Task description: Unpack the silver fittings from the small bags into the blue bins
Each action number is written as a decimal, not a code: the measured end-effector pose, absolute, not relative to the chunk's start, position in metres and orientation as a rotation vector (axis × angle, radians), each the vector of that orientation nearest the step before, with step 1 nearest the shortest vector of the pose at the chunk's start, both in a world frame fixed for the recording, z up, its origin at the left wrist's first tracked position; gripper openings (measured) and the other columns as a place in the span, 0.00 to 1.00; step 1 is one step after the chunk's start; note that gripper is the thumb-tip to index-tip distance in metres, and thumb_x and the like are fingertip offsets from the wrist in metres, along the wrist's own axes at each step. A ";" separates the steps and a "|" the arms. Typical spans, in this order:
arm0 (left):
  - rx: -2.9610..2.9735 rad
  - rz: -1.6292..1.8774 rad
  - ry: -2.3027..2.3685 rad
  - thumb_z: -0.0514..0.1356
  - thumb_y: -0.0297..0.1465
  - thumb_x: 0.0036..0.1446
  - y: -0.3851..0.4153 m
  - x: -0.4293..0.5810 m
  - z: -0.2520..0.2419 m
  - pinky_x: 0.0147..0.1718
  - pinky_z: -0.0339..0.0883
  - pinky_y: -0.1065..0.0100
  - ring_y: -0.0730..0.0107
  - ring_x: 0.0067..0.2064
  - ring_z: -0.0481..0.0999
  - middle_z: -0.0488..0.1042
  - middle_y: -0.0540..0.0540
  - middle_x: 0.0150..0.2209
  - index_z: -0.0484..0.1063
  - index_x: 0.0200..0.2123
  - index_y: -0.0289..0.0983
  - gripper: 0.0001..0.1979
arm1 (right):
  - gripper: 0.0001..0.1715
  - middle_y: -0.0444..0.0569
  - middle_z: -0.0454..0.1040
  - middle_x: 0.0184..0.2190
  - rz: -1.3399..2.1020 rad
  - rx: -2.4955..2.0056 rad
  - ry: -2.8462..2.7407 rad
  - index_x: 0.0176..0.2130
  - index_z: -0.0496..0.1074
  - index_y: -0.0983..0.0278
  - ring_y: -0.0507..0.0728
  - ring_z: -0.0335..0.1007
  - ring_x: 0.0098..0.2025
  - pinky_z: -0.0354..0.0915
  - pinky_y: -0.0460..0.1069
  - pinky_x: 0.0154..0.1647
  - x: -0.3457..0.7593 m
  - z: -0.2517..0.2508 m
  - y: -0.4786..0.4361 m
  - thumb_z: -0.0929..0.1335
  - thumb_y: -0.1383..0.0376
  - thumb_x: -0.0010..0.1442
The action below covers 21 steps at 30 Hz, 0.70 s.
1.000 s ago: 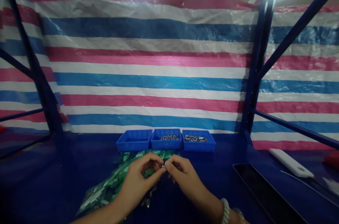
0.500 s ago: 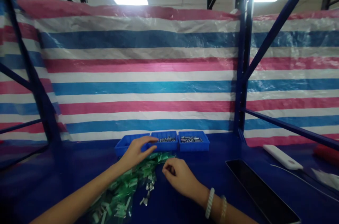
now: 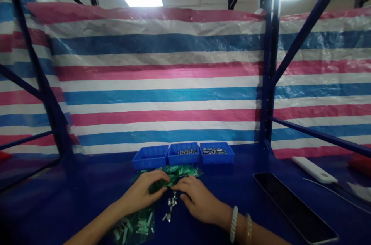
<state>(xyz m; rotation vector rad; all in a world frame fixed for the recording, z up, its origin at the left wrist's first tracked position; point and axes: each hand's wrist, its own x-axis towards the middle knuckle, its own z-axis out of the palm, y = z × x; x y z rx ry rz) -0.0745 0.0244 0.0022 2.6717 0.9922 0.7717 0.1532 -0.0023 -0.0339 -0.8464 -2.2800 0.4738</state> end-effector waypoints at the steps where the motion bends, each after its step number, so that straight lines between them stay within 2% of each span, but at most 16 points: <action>1: 2.662 0.800 1.007 0.57 0.27 0.55 0.023 -0.074 0.002 0.40 0.68 0.64 0.63 0.40 0.76 0.77 0.47 0.38 0.73 0.39 0.40 0.08 | 0.25 0.52 0.72 0.50 0.438 -0.837 -2.326 0.56 0.68 0.59 0.59 0.65 0.51 0.60 0.55 0.55 0.152 -0.033 -0.004 0.61 0.73 0.62; 4: 2.650 0.840 1.038 0.57 0.26 0.55 0.020 -0.072 0.000 0.39 0.69 0.64 0.63 0.39 0.76 0.78 0.47 0.37 0.73 0.38 0.40 0.08 | 0.24 0.50 0.74 0.48 0.321 -0.822 -2.448 0.55 0.68 0.57 0.59 0.65 0.49 0.60 0.56 0.53 0.148 -0.032 -0.004 0.60 0.74 0.63; 9: 2.626 0.872 1.052 0.56 0.26 0.55 0.021 -0.072 -0.004 0.40 0.69 0.62 0.62 0.40 0.76 0.77 0.47 0.37 0.72 0.38 0.41 0.09 | 0.15 0.50 0.75 0.40 0.208 -0.883 -2.470 0.45 0.73 0.62 0.58 0.68 0.44 0.62 0.53 0.50 0.152 -0.036 0.005 0.61 0.71 0.64; 14: 2.628 0.817 1.044 0.58 0.24 0.52 0.024 -0.073 -0.012 0.42 0.68 0.60 0.61 0.43 0.75 0.76 0.47 0.40 0.71 0.39 0.42 0.11 | 0.09 0.49 0.74 0.36 0.263 -0.999 -2.393 0.38 0.74 0.63 0.56 0.70 0.40 0.65 0.48 0.43 0.163 -0.037 0.013 0.66 0.73 0.59; 18: 2.629 0.809 1.076 0.59 0.25 0.51 0.025 -0.074 -0.014 0.43 0.67 0.58 0.59 0.44 0.74 0.74 0.46 0.42 0.69 0.39 0.42 0.12 | 0.09 0.47 0.73 0.33 0.332 -1.057 -2.387 0.37 0.75 0.64 0.54 0.70 0.34 0.65 0.47 0.38 0.169 -0.032 0.015 0.69 0.74 0.54; 21: 2.653 0.807 1.064 0.60 0.27 0.52 0.023 -0.075 -0.009 0.45 0.67 0.56 0.58 0.45 0.73 0.74 0.46 0.43 0.68 0.38 0.42 0.09 | 0.13 0.47 0.73 0.34 0.368 -1.047 -2.376 0.40 0.76 0.63 0.54 0.70 0.35 0.65 0.47 0.39 0.173 -0.029 0.017 0.69 0.75 0.54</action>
